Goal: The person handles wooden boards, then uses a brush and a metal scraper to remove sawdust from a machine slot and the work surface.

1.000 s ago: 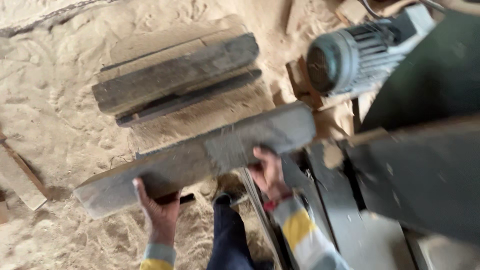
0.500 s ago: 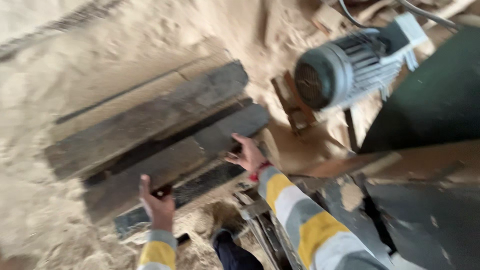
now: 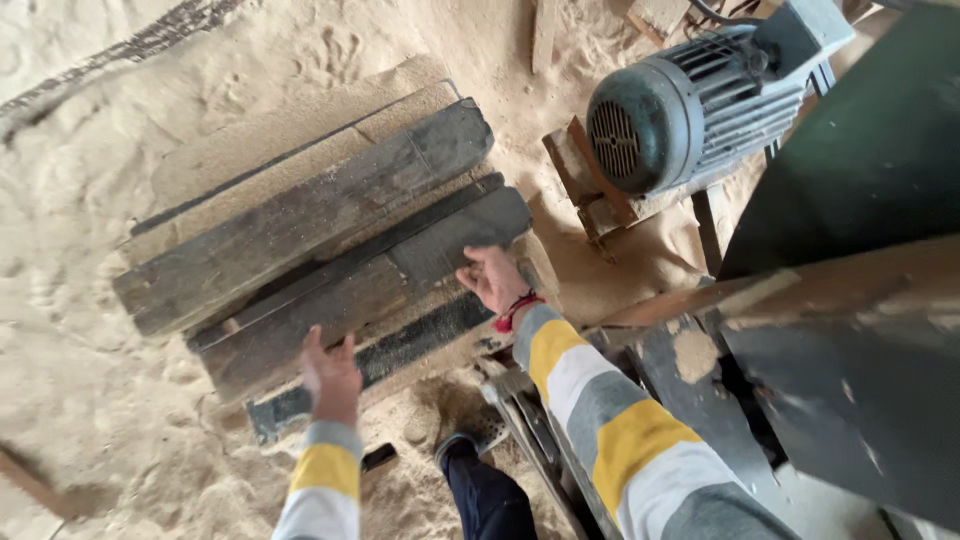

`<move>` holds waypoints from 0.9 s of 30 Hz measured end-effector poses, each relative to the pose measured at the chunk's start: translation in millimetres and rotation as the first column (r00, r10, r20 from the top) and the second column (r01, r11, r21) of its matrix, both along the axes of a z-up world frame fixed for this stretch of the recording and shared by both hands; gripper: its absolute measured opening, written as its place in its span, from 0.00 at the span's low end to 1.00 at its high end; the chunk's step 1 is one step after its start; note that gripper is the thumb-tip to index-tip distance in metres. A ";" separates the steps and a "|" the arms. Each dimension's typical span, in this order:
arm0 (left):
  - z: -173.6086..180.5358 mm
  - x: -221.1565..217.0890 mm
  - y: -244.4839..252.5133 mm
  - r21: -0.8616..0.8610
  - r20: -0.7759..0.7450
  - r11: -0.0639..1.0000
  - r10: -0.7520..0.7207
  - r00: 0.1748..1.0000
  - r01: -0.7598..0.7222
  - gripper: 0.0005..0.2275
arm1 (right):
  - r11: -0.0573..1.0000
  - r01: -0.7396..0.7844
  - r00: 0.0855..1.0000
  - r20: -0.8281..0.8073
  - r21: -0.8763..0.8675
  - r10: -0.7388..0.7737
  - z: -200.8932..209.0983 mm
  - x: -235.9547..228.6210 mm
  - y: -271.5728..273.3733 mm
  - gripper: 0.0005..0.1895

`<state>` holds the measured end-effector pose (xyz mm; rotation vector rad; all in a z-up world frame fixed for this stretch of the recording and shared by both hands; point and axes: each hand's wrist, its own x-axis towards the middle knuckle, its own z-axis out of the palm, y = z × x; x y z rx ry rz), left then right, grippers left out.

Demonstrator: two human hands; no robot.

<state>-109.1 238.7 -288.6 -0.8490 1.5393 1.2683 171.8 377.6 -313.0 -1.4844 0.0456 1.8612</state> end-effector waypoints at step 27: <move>459.4 637.4 -591.4 0.818 0.032 -0.286 -0.844 -0.536 0.500 0.10 | 0.790 0.491 -0.289 0.924 0.367 -0.250 534.4 440.4 -925.1 0.18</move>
